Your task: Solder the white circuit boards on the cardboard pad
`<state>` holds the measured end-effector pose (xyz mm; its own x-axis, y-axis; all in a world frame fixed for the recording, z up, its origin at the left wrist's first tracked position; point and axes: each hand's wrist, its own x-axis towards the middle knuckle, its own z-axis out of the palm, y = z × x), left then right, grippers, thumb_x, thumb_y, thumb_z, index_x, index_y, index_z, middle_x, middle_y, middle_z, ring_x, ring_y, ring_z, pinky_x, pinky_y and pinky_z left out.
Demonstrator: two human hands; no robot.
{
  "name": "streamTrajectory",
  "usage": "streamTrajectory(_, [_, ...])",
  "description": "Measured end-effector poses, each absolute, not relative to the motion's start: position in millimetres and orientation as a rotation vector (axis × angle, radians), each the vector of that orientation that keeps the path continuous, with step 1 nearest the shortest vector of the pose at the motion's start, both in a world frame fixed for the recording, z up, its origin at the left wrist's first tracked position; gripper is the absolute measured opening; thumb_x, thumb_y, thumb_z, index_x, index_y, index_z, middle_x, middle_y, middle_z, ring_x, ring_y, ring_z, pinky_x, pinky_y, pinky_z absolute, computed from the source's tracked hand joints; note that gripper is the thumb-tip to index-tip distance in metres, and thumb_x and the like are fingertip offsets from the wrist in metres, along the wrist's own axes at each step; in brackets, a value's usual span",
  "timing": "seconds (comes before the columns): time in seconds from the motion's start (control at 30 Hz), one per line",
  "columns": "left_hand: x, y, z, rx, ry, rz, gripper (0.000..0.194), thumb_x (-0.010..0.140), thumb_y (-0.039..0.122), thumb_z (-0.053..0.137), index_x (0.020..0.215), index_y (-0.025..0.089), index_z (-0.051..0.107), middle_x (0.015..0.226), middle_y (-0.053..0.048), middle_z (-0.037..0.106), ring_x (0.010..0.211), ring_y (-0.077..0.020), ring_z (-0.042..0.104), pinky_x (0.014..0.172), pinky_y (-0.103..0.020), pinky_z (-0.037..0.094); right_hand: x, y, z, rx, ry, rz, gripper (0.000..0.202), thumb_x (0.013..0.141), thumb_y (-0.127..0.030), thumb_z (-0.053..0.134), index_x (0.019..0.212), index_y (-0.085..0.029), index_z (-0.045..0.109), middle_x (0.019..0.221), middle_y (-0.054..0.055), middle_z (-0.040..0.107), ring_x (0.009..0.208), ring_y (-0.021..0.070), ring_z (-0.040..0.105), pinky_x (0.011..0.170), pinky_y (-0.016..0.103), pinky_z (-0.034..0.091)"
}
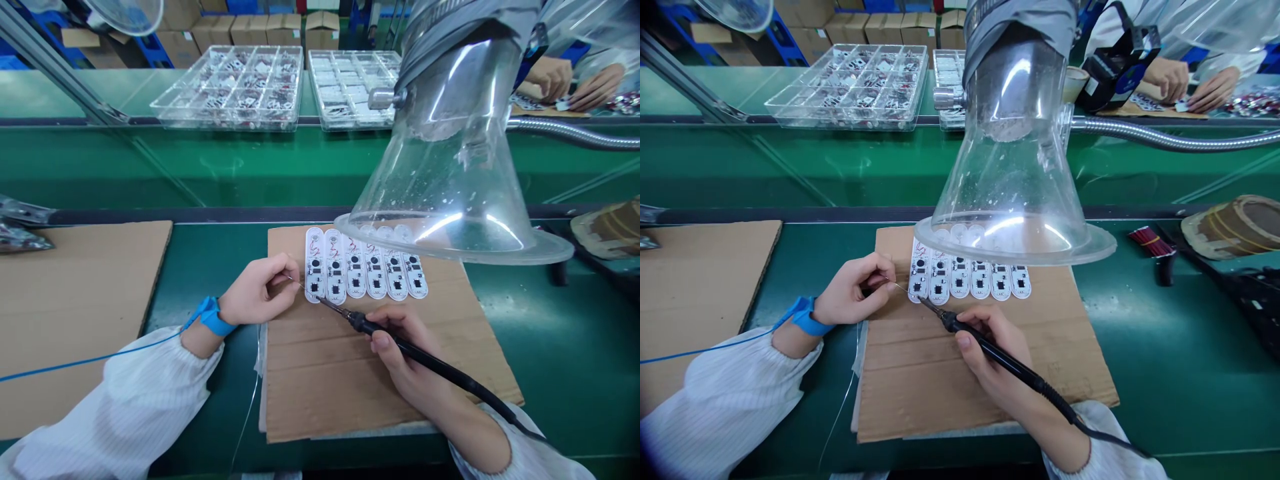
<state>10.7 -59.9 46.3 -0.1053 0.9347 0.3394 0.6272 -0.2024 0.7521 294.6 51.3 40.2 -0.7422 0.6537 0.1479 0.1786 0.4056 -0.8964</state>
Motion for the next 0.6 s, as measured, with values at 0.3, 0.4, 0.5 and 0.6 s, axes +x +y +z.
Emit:
streamTrajectory(0.3, [11.6,-58.6,48.8,1.824,1.722,1.199,0.008,0.088,0.011,0.053,0.088,0.019,0.053,0.069,0.007,0.045,0.055,-0.0062,0.035,0.053,-0.019,0.032,291.9,52.7,41.9,-0.677,-2.208,1.289,0.018,0.102,-0.045,0.065,0.114,-0.032,0.064,0.096,-0.003,0.075,0.079,0.0092,0.074,0.07,0.016,0.058])
streamTrajectory(0.4, [11.0,-59.1,48.3,1.836,1.718,1.189,0.008,0.086,0.011,0.053,0.088,0.019,0.054,0.069,0.007,0.046,0.055,-0.0063,0.035,0.053,-0.019,0.031,291.1,52.9,43.2,-0.675,-2.226,1.285,0.018,0.101,-0.046,0.066,0.113,-0.032,0.064,0.095,-0.003,0.075,0.079,0.0089,0.074,0.069,0.015,0.057])
streamTrajectory(0.5, [10.4,-59.9,48.1,1.836,1.715,1.186,0.008,0.086,0.011,0.052,0.087,0.019,0.053,0.071,0.006,0.048,0.056,-0.0066,0.035,0.053,-0.02,0.032,292.1,52.6,41.6,-0.688,-2.193,1.314,0.019,0.102,-0.046,0.065,0.114,-0.032,0.064,0.095,-0.002,0.075,0.078,0.0094,0.073,0.068,0.016,0.058])
streamTrajectory(0.6, [10.3,-60.4,48.5,1.823,1.718,1.192,0.007,0.087,0.012,0.052,0.086,0.019,0.053,0.07,0.006,0.047,0.056,-0.0068,0.034,0.053,-0.02,0.031,292.6,52.3,40.1,-0.701,-2.165,1.344,0.023,0.101,-0.048,0.066,0.116,-0.03,0.065,0.094,-0.001,0.075,0.078,0.0107,0.073,0.069,0.018,0.058])
